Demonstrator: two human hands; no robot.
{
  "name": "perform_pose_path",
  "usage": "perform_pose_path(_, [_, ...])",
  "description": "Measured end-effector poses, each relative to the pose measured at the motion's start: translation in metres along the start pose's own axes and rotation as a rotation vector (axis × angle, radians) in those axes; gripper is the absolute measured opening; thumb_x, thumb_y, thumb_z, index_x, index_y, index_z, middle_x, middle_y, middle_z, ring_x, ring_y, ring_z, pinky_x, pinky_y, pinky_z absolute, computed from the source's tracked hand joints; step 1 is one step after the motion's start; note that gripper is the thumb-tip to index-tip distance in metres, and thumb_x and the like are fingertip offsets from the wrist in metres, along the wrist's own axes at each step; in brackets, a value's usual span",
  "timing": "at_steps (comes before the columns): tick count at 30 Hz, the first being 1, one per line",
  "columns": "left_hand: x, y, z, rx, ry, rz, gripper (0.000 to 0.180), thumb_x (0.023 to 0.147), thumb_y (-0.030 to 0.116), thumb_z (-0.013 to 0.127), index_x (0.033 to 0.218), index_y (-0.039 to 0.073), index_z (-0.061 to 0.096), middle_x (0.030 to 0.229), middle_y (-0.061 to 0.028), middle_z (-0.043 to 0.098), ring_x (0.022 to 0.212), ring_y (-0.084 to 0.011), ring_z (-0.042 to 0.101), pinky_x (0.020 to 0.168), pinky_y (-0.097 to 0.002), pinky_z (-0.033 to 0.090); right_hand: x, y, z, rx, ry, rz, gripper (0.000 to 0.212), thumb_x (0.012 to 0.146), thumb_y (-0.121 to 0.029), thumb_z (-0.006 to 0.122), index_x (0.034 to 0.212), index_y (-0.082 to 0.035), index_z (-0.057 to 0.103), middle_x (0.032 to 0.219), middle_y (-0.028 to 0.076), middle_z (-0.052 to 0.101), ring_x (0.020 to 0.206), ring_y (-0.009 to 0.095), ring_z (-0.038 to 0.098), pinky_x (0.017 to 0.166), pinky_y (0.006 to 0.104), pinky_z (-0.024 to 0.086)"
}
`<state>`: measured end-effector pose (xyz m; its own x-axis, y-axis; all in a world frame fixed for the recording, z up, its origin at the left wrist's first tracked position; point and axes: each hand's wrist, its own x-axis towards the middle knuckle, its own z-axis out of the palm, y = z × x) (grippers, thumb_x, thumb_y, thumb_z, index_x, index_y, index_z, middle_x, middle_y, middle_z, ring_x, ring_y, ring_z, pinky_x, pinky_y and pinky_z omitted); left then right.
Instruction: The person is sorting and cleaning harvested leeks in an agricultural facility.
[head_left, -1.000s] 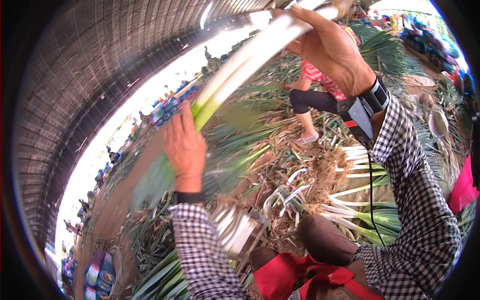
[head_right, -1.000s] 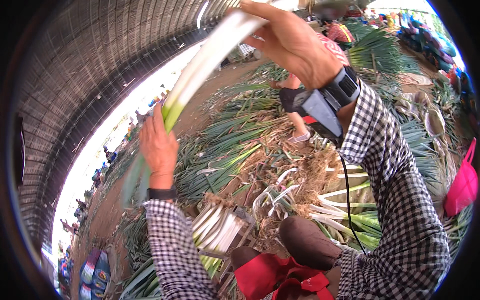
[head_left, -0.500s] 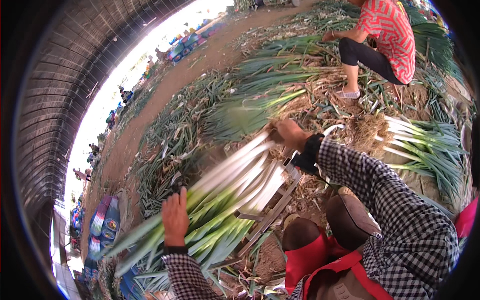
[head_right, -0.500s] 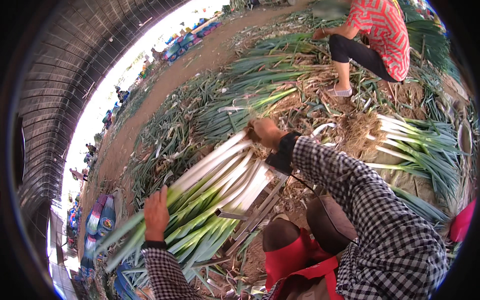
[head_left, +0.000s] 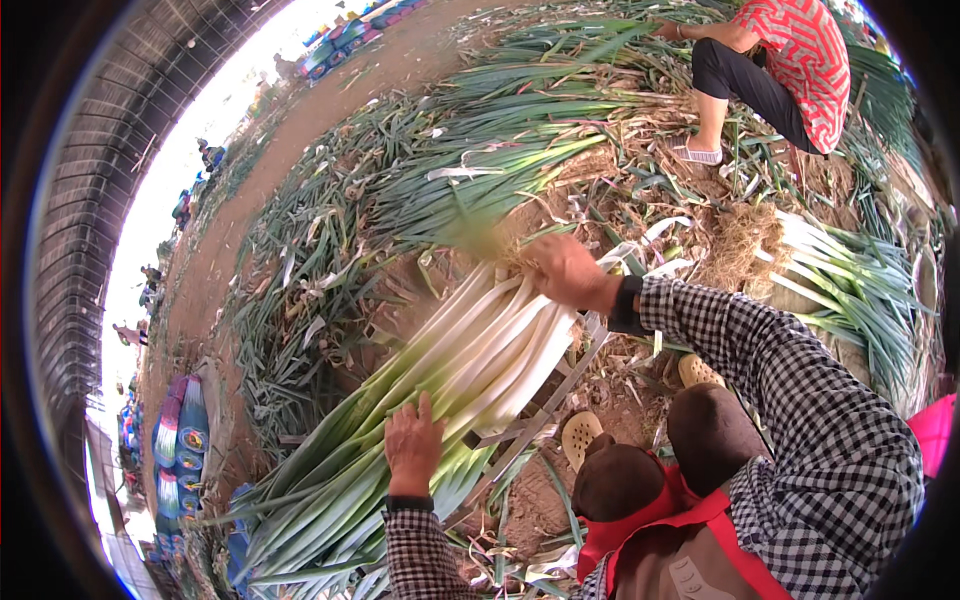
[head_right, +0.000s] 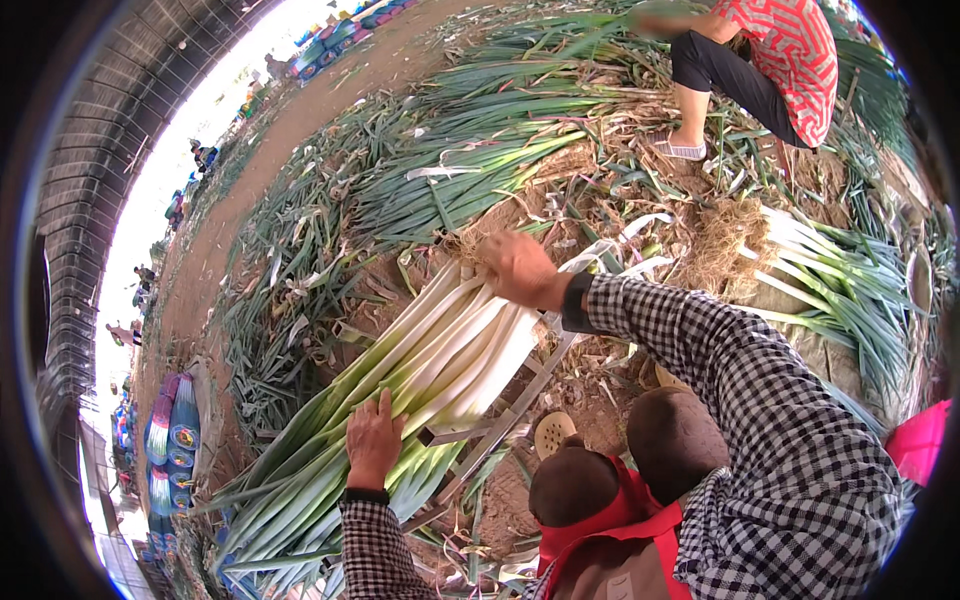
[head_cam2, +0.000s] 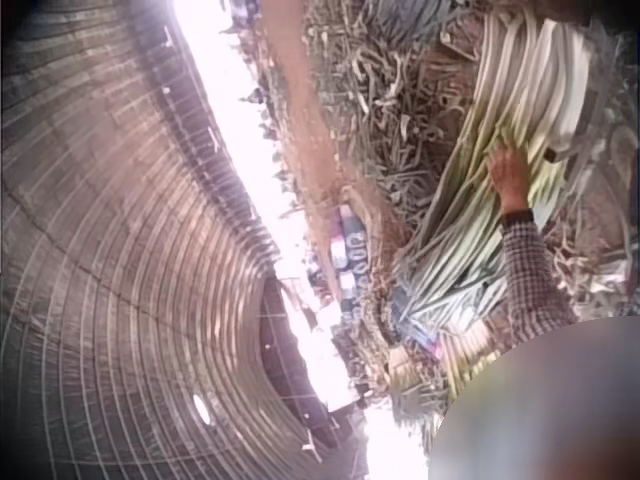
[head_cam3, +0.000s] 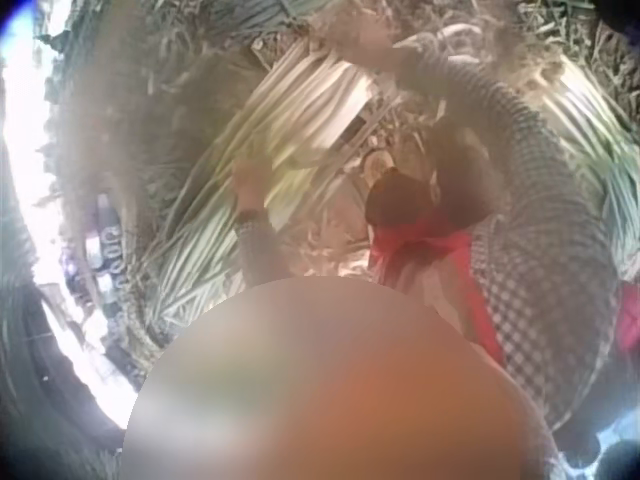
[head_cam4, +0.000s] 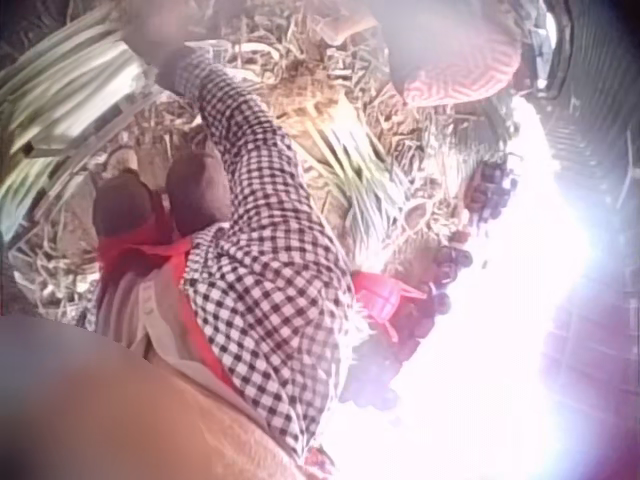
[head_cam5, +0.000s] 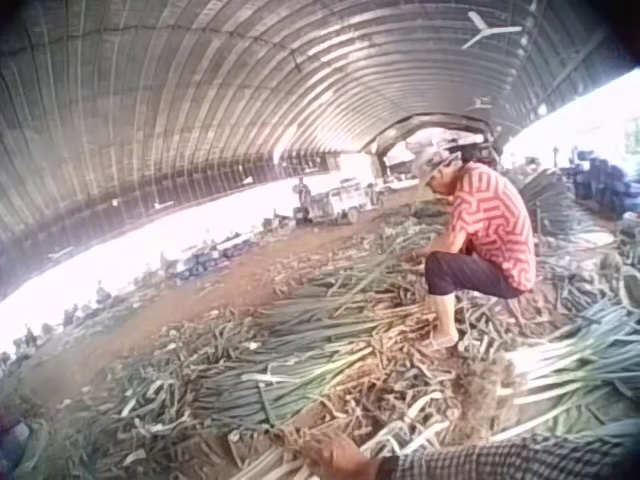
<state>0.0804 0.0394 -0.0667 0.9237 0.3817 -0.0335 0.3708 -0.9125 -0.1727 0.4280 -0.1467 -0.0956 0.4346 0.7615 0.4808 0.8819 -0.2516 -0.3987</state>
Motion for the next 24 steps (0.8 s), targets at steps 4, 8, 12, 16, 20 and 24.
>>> perform_pose_path(4, [0.007,0.008,0.003,0.055,-0.009,-0.005,0.061,0.089,0.035,0.067,0.14,0.006,0.049,0.107,-0.0134,0.058,0.101,-0.032,0.056,0.087,-0.0472,0.045,-0.019,-0.021,0.03,0.039,-0.106,-0.289,0.027,0.091,-0.018,0.062,0.115,-0.005,0.064,0.096,0.012,0.062,0.092,0.028,0.062,0.095,0.0436,0.045])
perform_pose_path(8, [-0.005,0.003,0.006,0.078,0.074,0.04,0.065,0.086,0.039,0.069,0.139,0.008,0.05,0.104,-0.0131,0.058,0.1,-0.0306,0.057,0.084,-0.0461,0.045,-0.019,-0.027,0.042,-0.085,-0.487,-0.285,0.027,0.094,-0.027,0.062,0.116,-0.01,0.066,0.104,0.011,0.062,0.105,0.025,0.059,0.101,0.0432,0.043])
perform_pose_path(12, [-0.002,0.013,0.005,0.006,0.159,-0.031,0.064,0.085,0.039,0.069,0.139,0.01,0.05,0.103,-0.0123,0.056,0.102,-0.031,0.054,0.087,-0.0475,0.043,0.008,-0.024,0.044,-0.1,-0.269,-0.355,0.019,0.092,-0.024,0.063,0.108,-0.014,0.068,0.1,0.008,0.064,0.104,0.024,0.059,0.09,0.0404,0.05])
perform_pose_path(16, [-0.006,0.022,0.006,0.065,0.117,-0.097,0.061,0.088,0.037,0.067,0.14,0.009,0.05,0.113,-0.0114,0.051,0.111,-0.0306,0.049,0.094,-0.0487,0.039,-0.018,-0.023,0.059,-0.181,-0.153,-0.363,0.021,0.094,-0.025,0.06,0.104,-0.007,0.065,0.102,0.009,0.065,0.102,0.023,0.059,0.087,0.041,0.052])
perform_pose_path(20, [-0.011,0.022,0.012,0.089,0.149,-0.017,0.064,0.089,0.037,0.066,0.141,0.005,0.047,0.119,-0.0126,0.049,0.117,-0.0314,0.044,0.099,-0.0476,0.036,-0.049,-0.022,0.041,-0.167,-0.114,-0.48,0.017,0.09,-0.017,0.06,0.105,-0.009,0.065,0.101,0.008,0.064,0.1,0.023,0.06,0.089,0.037,0.05])
perform_pose_path(24, [0.003,0.022,0.009,0.007,0.053,-0.09,0.059,0.088,0.036,0.065,0.137,0.005,0.052,0.129,-0.0155,0.05,0.125,-0.0342,0.042,0.102,-0.0477,0.035,-0.035,-0.022,0.048,-0.202,-0.228,-0.391,0.027,0.087,-0.014,0.06,0.113,-0.009,0.066,0.102,0.008,0.064,0.101,0.022,0.06,0.088,0.0349,0.05])
